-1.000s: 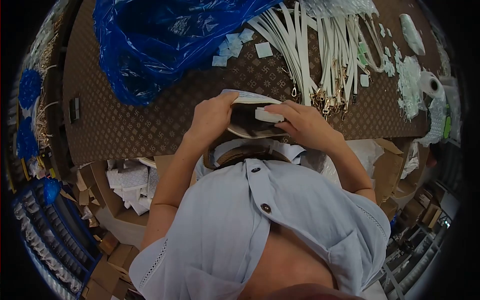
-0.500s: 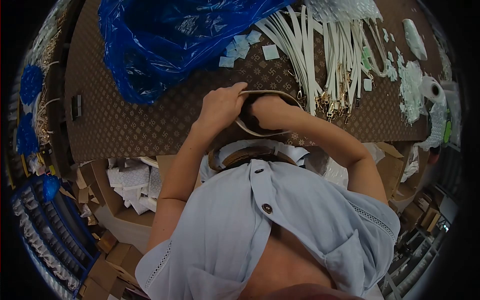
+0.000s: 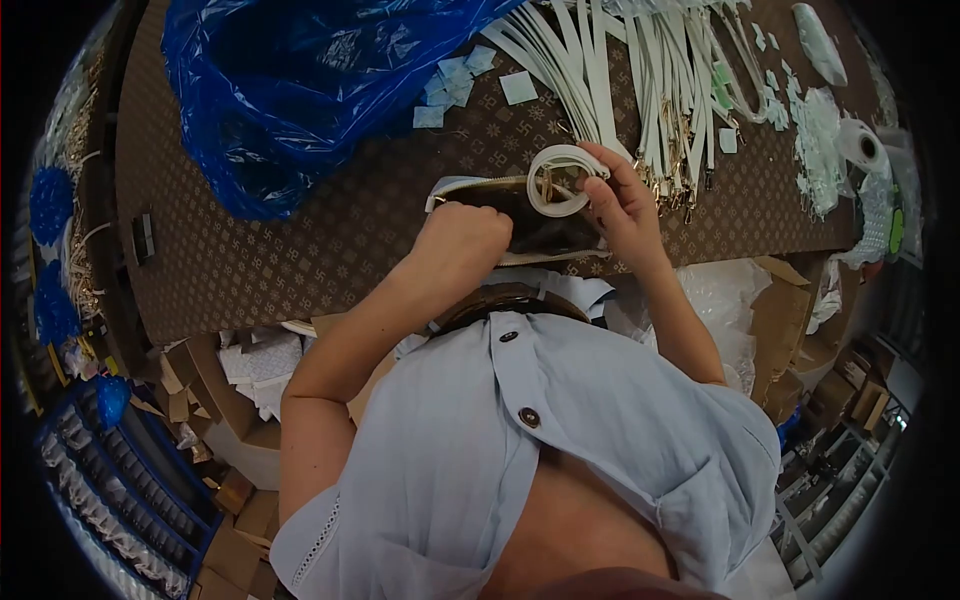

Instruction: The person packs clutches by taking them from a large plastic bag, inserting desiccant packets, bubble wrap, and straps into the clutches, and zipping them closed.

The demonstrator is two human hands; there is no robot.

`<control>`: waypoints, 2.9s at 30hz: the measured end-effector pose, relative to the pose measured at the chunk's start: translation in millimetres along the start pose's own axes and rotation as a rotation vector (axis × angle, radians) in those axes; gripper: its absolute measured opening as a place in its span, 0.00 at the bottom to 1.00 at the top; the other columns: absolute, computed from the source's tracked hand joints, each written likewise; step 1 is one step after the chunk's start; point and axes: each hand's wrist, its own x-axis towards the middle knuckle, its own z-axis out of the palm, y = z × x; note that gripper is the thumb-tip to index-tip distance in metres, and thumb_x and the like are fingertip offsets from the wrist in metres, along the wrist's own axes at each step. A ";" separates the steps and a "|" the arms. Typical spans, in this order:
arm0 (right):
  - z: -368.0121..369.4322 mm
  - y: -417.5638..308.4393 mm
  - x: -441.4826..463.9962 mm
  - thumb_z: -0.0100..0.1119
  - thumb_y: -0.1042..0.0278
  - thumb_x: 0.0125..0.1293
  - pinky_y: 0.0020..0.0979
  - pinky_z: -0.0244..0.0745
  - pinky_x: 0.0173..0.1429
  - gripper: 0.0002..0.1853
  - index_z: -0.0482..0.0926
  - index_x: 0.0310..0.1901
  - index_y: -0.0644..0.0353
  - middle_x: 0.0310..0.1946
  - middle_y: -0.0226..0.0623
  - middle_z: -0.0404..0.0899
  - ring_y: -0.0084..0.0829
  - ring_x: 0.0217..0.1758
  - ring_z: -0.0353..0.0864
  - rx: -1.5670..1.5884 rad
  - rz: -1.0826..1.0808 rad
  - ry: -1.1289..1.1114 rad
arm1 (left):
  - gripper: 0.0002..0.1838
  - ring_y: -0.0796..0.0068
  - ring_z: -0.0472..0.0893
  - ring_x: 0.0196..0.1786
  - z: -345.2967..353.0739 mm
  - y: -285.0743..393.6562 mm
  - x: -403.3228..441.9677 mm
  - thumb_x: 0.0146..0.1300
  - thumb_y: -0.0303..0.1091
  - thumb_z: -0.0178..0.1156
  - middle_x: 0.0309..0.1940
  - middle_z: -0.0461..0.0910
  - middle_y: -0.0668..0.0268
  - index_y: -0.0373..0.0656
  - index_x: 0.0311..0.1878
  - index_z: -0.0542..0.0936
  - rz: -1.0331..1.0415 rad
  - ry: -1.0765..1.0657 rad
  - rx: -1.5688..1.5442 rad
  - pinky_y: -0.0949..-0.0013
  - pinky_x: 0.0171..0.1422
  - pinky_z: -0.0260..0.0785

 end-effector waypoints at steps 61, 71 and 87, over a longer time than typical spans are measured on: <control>65.4 11.9 47.9 0.52 0.71 0.57 0.38 0.77 0.40 0.12 0.80 0.43 0.60 0.33 0.43 0.81 0.42 0.38 0.82 -1.310 -0.340 -0.829 | 0.07 0.71 0.77 0.37 28.3 -16.1 -37.9 0.49 0.26 0.56 0.28 0.79 0.68 0.46 0.31 0.81 0.062 0.362 0.085 0.70 0.49 0.64; 64.9 -17.5 55.7 0.55 0.70 0.58 0.38 0.76 0.41 0.13 0.78 0.45 0.59 0.35 0.44 0.81 0.42 0.36 0.81 -1.228 -0.231 -0.788 | 0.08 0.68 0.79 0.45 27.6 -21.2 -44.2 0.50 0.23 0.59 0.35 0.81 0.64 0.43 0.35 0.81 0.082 0.459 -0.070 0.64 0.62 0.64; 18.7 -45.5 29.3 0.63 0.68 0.57 0.33 0.76 0.39 0.11 0.80 0.43 0.54 0.34 0.33 0.80 0.34 0.37 0.80 -0.967 -0.450 0.018 | 0.28 0.66 0.74 0.59 5.9 -50.7 -39.3 0.57 0.33 0.63 0.59 0.73 0.58 0.43 0.62 0.70 -0.368 0.631 -0.452 0.69 0.59 0.67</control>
